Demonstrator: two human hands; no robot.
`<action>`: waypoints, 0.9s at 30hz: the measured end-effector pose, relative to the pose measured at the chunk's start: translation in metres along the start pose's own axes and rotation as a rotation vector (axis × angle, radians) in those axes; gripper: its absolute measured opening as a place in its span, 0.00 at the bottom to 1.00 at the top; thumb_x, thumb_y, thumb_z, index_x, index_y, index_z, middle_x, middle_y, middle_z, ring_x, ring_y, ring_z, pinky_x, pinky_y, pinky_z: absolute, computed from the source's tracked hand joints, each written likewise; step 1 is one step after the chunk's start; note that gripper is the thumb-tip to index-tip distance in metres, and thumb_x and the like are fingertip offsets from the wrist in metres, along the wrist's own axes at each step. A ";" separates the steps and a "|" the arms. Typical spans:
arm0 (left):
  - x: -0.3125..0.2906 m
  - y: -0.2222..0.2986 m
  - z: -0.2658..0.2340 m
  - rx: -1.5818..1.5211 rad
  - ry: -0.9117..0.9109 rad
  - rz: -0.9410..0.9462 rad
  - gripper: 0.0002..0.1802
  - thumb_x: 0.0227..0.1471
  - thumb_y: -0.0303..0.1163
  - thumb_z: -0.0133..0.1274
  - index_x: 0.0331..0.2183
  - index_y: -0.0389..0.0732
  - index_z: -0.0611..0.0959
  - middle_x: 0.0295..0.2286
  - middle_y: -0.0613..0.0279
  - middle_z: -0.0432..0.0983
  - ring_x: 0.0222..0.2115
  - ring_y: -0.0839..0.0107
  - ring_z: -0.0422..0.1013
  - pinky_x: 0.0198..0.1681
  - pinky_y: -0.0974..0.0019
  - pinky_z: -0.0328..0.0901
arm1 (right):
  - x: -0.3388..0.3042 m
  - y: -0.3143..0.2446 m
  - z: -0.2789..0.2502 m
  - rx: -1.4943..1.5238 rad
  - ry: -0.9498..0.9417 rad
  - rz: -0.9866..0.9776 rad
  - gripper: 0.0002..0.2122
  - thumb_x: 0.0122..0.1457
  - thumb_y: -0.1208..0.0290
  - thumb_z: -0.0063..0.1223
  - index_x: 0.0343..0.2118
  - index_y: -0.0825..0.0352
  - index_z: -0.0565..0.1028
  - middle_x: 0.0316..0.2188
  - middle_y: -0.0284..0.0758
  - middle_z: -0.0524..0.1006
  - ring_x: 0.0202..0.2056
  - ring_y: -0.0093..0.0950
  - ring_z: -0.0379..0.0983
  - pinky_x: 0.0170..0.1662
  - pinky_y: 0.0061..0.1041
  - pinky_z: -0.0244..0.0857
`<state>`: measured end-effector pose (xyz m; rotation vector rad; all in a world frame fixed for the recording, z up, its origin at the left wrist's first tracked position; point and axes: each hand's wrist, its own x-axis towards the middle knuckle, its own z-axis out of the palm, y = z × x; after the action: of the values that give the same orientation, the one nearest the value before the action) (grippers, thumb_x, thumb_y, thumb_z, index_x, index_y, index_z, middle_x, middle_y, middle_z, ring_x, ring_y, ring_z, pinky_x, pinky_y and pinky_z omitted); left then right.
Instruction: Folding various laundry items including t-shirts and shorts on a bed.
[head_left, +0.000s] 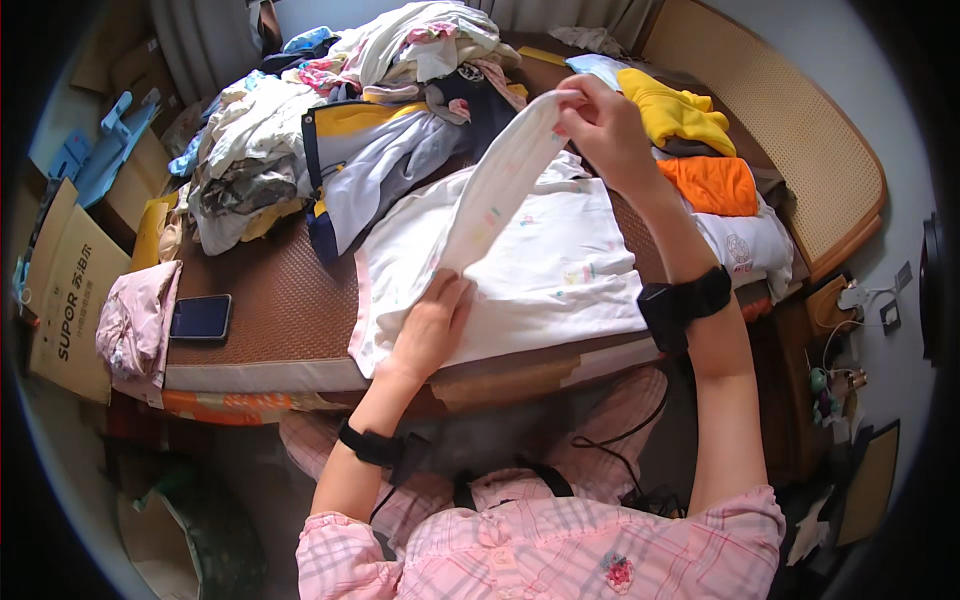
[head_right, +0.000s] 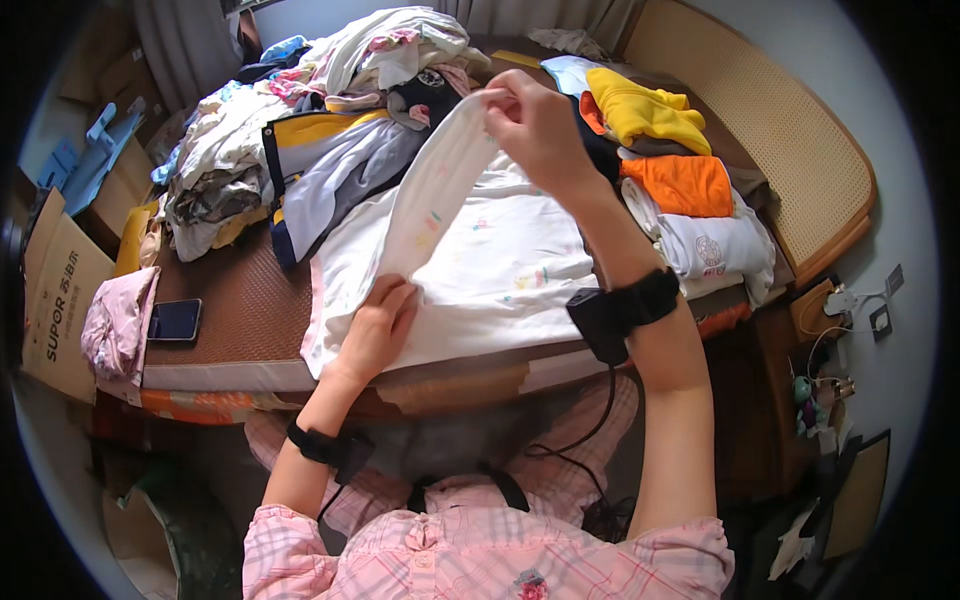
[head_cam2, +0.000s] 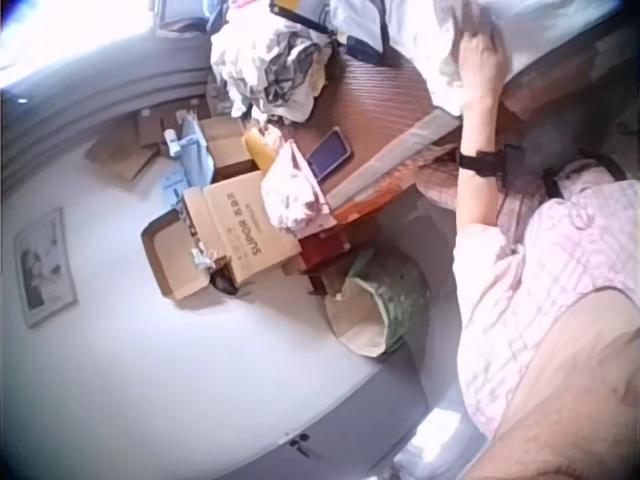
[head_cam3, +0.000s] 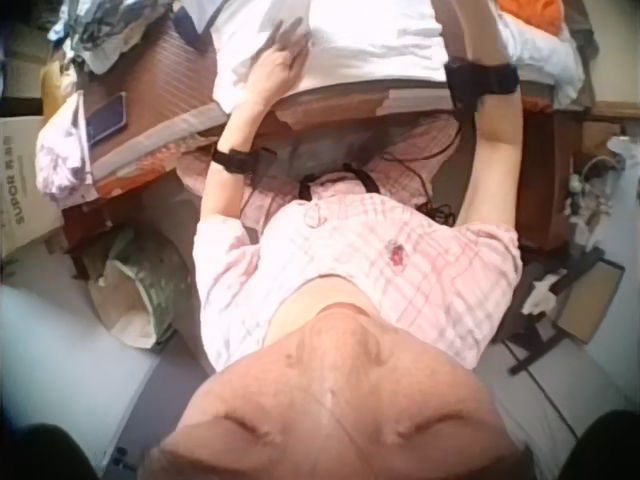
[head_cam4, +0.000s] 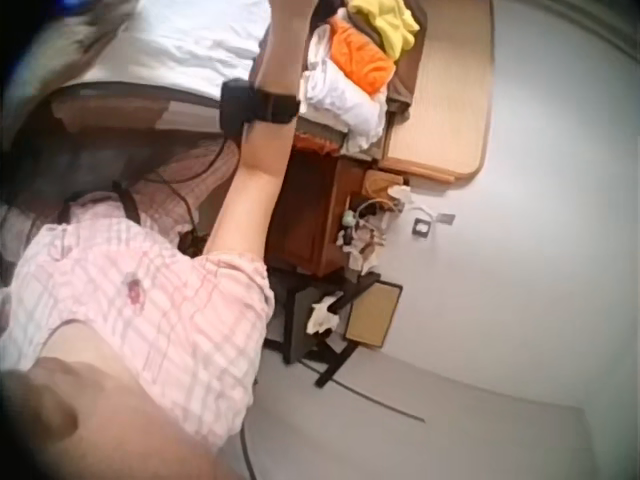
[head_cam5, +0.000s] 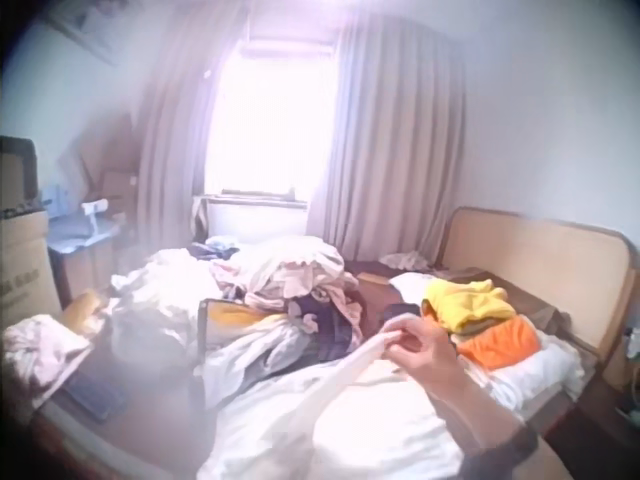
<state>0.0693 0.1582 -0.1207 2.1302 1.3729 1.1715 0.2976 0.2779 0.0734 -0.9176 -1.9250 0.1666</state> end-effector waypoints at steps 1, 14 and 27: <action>0.002 0.004 0.000 0.122 -0.001 0.118 0.14 0.55 0.29 0.50 0.44 0.37 0.77 0.49 0.52 0.69 0.50 0.49 0.66 0.50 0.54 0.64 | -0.010 0.005 -0.009 0.211 -0.020 0.032 0.07 0.54 0.75 0.55 0.35 0.72 0.74 0.30 0.38 0.79 0.32 0.25 0.78 0.37 0.22 0.71; -0.059 0.028 -0.025 0.577 -0.236 -0.076 0.24 0.55 0.43 0.48 0.49 0.40 0.75 0.37 0.45 0.75 0.43 0.50 0.70 0.52 0.48 0.57 | -0.218 0.065 -0.036 0.526 0.000 0.879 0.10 0.56 0.75 0.59 0.19 0.66 0.73 0.19 0.22 0.69 0.22 0.10 0.60 0.24 0.14 0.53; -0.063 0.013 -0.052 0.508 0.281 0.096 0.11 0.42 0.19 0.56 0.33 0.37 0.80 0.28 0.55 0.72 0.33 0.56 0.70 0.38 0.58 0.65 | -0.221 0.090 -0.023 0.216 0.156 0.561 0.11 0.50 0.84 0.53 0.37 0.69 0.73 0.35 0.31 0.73 0.35 0.19 0.71 0.40 0.19 0.66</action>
<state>0.0237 0.0899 -0.1089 2.4606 1.8758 1.3055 0.4205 0.1898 -0.1132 -1.2609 -1.4353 0.6005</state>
